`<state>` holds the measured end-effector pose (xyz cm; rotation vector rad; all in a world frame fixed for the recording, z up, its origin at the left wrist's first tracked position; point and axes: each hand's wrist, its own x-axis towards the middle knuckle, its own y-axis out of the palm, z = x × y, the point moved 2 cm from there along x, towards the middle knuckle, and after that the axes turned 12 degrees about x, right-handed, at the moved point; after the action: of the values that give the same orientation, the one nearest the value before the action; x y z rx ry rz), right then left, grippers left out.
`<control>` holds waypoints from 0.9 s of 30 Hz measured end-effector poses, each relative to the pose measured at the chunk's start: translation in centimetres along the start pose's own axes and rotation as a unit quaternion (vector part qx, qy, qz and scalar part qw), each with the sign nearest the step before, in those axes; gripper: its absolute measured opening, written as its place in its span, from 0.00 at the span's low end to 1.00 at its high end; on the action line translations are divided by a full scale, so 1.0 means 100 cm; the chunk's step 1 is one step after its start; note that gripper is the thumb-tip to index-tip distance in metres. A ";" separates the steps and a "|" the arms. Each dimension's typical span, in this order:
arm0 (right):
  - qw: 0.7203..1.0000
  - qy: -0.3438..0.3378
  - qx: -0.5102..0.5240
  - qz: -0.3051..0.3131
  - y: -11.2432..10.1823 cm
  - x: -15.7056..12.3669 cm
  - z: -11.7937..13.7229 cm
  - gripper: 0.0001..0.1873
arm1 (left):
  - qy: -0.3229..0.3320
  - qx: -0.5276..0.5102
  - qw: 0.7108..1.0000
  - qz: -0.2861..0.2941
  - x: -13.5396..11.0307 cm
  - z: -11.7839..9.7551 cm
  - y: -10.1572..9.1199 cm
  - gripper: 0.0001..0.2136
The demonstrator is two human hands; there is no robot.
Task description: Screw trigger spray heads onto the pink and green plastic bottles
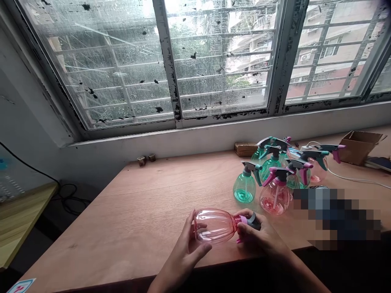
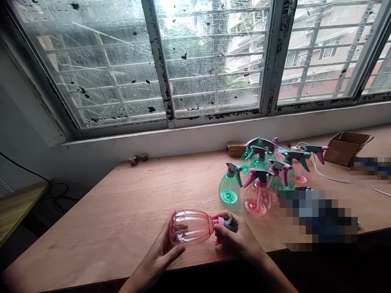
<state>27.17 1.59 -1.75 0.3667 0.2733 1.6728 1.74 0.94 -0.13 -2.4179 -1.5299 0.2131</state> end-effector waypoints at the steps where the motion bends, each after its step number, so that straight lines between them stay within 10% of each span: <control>1: 1.000 0.000 -0.002 0.001 0.000 0.000 0.000 0.24 | 0.002 -0.003 1.000 0.001 0.000 0.001 0.000 0.44; 27: 1.000 -0.003 -0.014 -0.003 -0.002 0.001 -0.002 0.26 | 0.002 -0.002 1.000 0.006 0.000 0.001 0.000 0.43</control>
<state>27.25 1.75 -2.01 0.3495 0.2450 1.6681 1.70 1.00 -0.24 -2.4295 -1.5163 0.2087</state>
